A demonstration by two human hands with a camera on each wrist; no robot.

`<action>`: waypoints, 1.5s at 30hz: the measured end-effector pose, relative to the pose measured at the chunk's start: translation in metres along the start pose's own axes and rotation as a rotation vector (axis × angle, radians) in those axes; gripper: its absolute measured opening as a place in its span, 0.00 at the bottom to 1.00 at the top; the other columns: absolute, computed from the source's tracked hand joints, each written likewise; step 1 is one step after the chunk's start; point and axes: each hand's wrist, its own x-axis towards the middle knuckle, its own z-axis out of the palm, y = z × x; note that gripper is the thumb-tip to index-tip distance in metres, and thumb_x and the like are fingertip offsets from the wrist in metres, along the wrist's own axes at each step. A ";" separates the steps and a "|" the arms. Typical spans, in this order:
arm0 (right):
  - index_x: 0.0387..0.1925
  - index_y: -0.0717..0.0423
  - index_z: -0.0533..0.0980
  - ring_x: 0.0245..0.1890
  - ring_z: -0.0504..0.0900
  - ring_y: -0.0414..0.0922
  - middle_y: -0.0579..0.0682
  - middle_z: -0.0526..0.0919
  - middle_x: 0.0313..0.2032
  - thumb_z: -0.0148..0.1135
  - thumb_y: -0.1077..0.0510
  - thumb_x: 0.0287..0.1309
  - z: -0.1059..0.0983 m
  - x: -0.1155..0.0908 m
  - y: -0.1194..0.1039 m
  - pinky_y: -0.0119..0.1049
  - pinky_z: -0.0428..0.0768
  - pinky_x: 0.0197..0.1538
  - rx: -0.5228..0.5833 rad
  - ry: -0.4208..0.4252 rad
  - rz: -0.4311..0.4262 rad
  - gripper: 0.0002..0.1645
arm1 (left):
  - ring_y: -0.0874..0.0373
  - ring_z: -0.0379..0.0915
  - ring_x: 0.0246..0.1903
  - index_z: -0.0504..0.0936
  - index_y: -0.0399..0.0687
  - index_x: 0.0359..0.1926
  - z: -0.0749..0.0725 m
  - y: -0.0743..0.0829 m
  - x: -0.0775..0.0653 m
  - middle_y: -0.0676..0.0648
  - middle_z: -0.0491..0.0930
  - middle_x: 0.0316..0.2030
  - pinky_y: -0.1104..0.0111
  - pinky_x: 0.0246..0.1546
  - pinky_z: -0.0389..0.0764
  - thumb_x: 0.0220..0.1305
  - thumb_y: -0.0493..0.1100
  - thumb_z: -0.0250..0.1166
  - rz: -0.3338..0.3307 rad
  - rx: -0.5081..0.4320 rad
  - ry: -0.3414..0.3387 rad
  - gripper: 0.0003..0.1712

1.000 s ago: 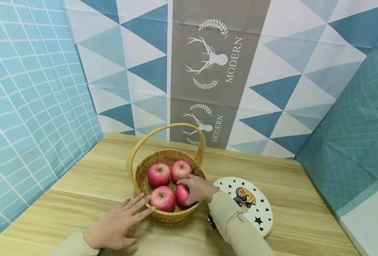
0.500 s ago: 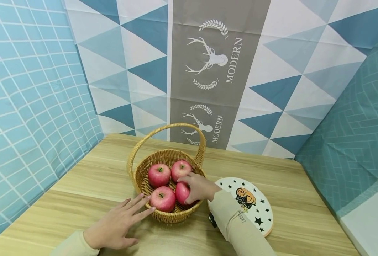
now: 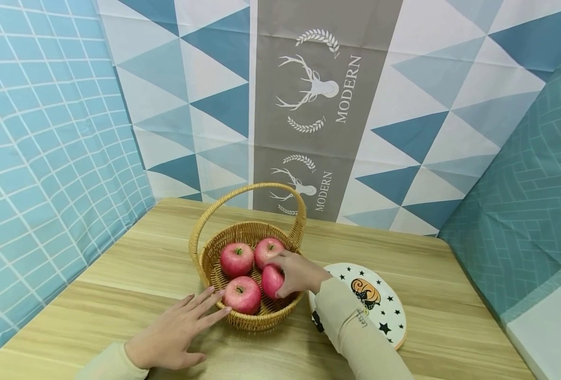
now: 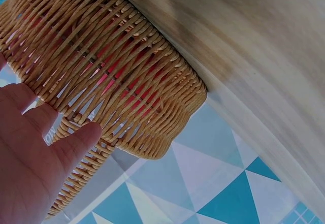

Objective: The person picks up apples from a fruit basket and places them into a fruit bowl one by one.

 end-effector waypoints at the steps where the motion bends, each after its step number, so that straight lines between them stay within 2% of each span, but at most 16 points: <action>1: 0.56 0.60 0.75 0.48 0.77 0.53 0.60 0.76 0.51 0.73 0.57 0.30 -0.001 0.000 0.000 0.44 0.77 0.48 -0.007 0.000 -0.001 0.42 | 0.39 0.65 0.62 0.71 0.48 0.65 0.000 0.000 0.000 0.37 0.66 0.65 0.45 0.43 0.76 0.38 0.61 0.74 0.001 0.001 0.000 0.51; 10: 0.56 0.61 0.74 0.47 0.77 0.53 0.61 0.75 0.52 0.74 0.56 0.32 -0.014 0.003 -0.006 0.43 0.78 0.47 -0.007 0.003 -0.031 0.42 | 0.40 0.63 0.63 0.70 0.49 0.66 -0.002 0.000 0.001 0.37 0.65 0.66 0.44 0.44 0.75 0.39 0.59 0.73 -0.020 -0.014 -0.043 0.50; 17: 0.57 0.61 0.74 0.51 0.75 0.54 0.59 0.75 0.54 0.74 0.55 0.33 -0.020 0.003 -0.008 0.44 0.77 0.49 -0.010 -0.020 -0.028 0.42 | 0.40 0.63 0.63 0.69 0.49 0.66 -0.005 -0.001 -0.001 0.37 0.65 0.66 0.43 0.43 0.75 0.39 0.59 0.73 -0.019 -0.026 -0.047 0.50; 23: 0.57 0.62 0.74 0.50 0.75 0.53 0.58 0.76 0.54 0.72 0.55 0.33 -0.028 0.002 -0.008 0.43 0.77 0.48 -0.012 -0.025 -0.028 0.42 | 0.40 0.63 0.63 0.69 0.50 0.67 -0.005 -0.002 -0.001 0.38 0.65 0.66 0.43 0.43 0.75 0.40 0.59 0.73 -0.018 -0.027 -0.054 0.50; 33: 0.57 0.61 0.74 0.43 0.76 0.49 0.57 0.77 0.49 0.70 0.52 0.33 -0.035 -0.002 -0.010 0.39 0.77 0.44 -0.018 -0.027 -0.010 0.42 | 0.40 0.64 0.63 0.70 0.50 0.66 -0.001 -0.001 -0.003 0.38 0.65 0.66 0.44 0.44 0.75 0.40 0.60 0.73 -0.017 -0.025 -0.046 0.50; 38: 0.58 0.62 0.73 0.45 0.76 0.50 0.59 0.76 0.51 0.70 0.53 0.33 -0.036 -0.004 -0.008 0.40 0.77 0.45 0.002 -0.034 -0.005 0.43 | 0.39 0.63 0.62 0.71 0.49 0.65 -0.001 0.000 -0.005 0.38 0.66 0.65 0.44 0.45 0.74 0.40 0.59 0.73 -0.034 -0.038 -0.057 0.49; 45: 0.58 0.63 0.73 0.45 0.76 0.50 0.59 0.76 0.50 0.69 0.53 0.34 -0.042 -0.009 -0.001 0.40 0.78 0.45 -0.025 -0.030 -0.012 0.43 | 0.39 0.65 0.62 0.71 0.48 0.65 0.000 -0.001 0.000 0.37 0.67 0.65 0.44 0.44 0.76 0.38 0.59 0.74 -0.011 -0.015 -0.019 0.50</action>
